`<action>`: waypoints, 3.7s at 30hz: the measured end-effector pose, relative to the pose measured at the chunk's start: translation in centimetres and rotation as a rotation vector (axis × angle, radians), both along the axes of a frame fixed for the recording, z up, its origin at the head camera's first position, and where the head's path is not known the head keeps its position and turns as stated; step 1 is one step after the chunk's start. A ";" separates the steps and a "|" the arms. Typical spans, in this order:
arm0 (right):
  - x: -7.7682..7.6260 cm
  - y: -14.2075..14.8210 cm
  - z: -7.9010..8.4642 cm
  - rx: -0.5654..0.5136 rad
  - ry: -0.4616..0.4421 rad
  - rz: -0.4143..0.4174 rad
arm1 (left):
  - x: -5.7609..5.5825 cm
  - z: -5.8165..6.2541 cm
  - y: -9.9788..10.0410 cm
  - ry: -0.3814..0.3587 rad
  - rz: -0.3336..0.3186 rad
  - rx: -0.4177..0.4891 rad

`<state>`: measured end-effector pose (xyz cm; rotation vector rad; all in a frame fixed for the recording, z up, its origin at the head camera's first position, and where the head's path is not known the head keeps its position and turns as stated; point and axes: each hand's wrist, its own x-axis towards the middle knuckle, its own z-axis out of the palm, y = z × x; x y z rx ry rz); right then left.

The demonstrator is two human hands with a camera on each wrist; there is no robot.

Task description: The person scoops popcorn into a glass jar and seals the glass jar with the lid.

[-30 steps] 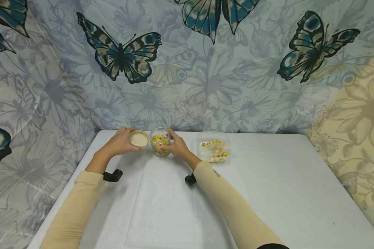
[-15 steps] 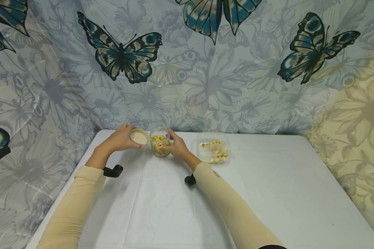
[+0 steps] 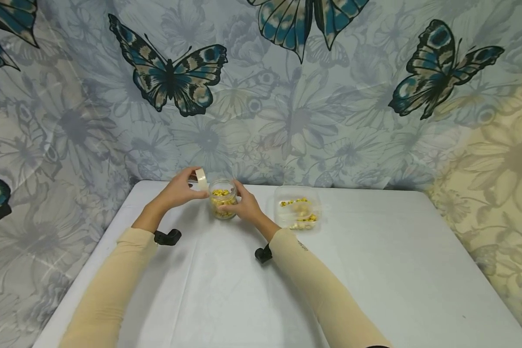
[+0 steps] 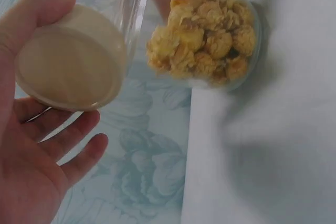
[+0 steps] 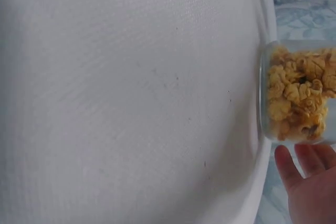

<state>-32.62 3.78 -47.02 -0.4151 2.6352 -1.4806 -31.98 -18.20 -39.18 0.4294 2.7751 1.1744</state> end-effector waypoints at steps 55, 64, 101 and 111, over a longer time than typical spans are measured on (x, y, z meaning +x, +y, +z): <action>0.0 0.4 -0.4 -0.102 0.016 0.097 | -1.5 2.1 5.4 0.025 -0.243 -0.362; -0.1 0.6 0.0 -0.102 0.021 0.082 | -0.4 2.2 6.3 0.144 -0.115 -0.486; 0.2 0.7 -0.7 -0.110 -0.003 0.091 | -0.7 1.5 5.3 0.134 -0.169 -0.426; 0.0 0.4 -0.9 -0.118 0.001 0.097 | 0.2 1.3 5.4 0.101 -0.090 -0.456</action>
